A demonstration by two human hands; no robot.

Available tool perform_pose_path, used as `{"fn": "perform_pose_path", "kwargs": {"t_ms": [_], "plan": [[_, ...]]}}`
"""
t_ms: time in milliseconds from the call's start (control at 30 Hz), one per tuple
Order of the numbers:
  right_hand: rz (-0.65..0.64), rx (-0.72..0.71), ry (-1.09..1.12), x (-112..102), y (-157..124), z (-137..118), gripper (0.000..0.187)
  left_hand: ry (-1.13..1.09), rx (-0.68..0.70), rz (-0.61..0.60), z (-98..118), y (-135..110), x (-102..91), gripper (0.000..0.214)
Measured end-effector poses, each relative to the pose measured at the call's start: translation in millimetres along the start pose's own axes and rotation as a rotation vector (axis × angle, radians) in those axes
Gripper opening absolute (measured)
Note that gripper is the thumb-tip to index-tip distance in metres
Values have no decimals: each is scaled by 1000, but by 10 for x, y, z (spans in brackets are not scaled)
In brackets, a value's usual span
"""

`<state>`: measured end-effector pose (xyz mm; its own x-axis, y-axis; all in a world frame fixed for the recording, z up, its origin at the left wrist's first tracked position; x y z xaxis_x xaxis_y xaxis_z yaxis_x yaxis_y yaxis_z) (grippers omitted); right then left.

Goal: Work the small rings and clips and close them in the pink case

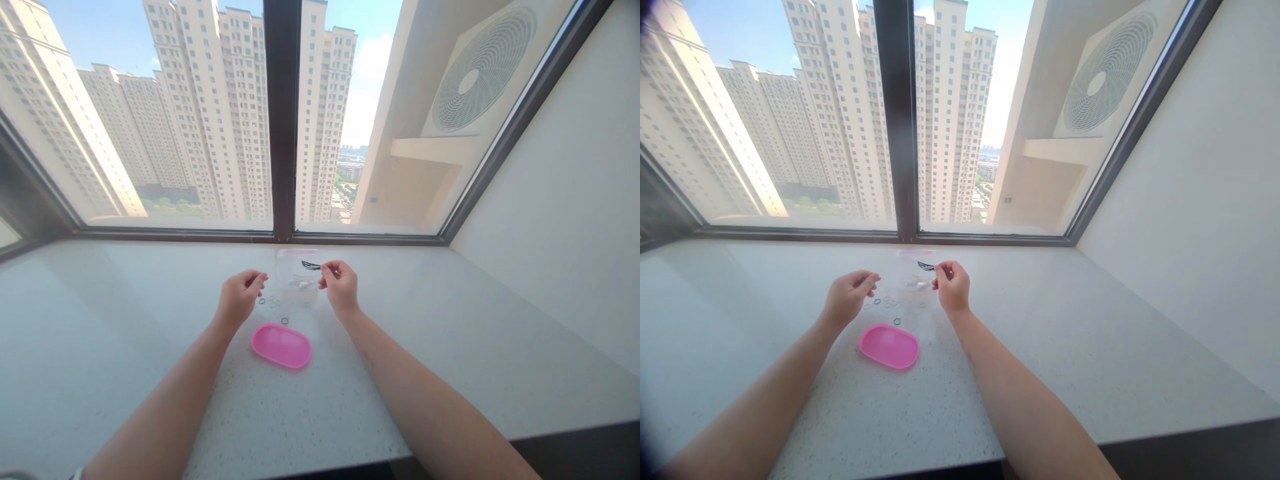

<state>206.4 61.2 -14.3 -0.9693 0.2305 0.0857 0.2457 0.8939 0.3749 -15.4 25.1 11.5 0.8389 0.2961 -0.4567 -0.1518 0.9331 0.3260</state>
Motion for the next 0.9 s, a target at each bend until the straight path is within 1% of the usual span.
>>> {"fn": "perform_pose_path", "kwargs": {"t_ms": [233, 367, 533, 600, 700, 800, 900], "plan": [[-29, 41, -56, 21, 9, 83, 25, 83, -2, -52, -51, 20, 9, 32], [-58, 42, -76, 34, 6, 89, 27, 114, 20, -120, -40, 8, 28, 33], [-122, 38, -60, 69, -17, 83, 24, 223, 66, -255, -21, -16, 66, 35], [-146, 43, -58, 79, -19, 92, 25, 281, 82, -341, -28, -20, 78, 35], [-147, 53, -106, 69, -2, 124, 32, 367, 101, -474, -56, -27, 72, 33], [-113, 28, -188, 35, 27, 148, 37, 399, 84, -563, -80, -37, 28, 32], [-142, 14, -272, 18, 35, 148, 37, 368, 42, -655, -72, -59, -29, 30]]}}
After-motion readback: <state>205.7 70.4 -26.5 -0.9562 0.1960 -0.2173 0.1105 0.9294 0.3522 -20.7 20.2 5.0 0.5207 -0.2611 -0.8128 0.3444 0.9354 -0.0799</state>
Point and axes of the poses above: each hand's wrist, its own y-axis towards the middle knuckle, its own x-axis out of the palm, z = x × y, the point moved 2 cm from there along y, towards the middle knuckle, and after that the axes turned 1 degree about -y, right-handed, at the moved point
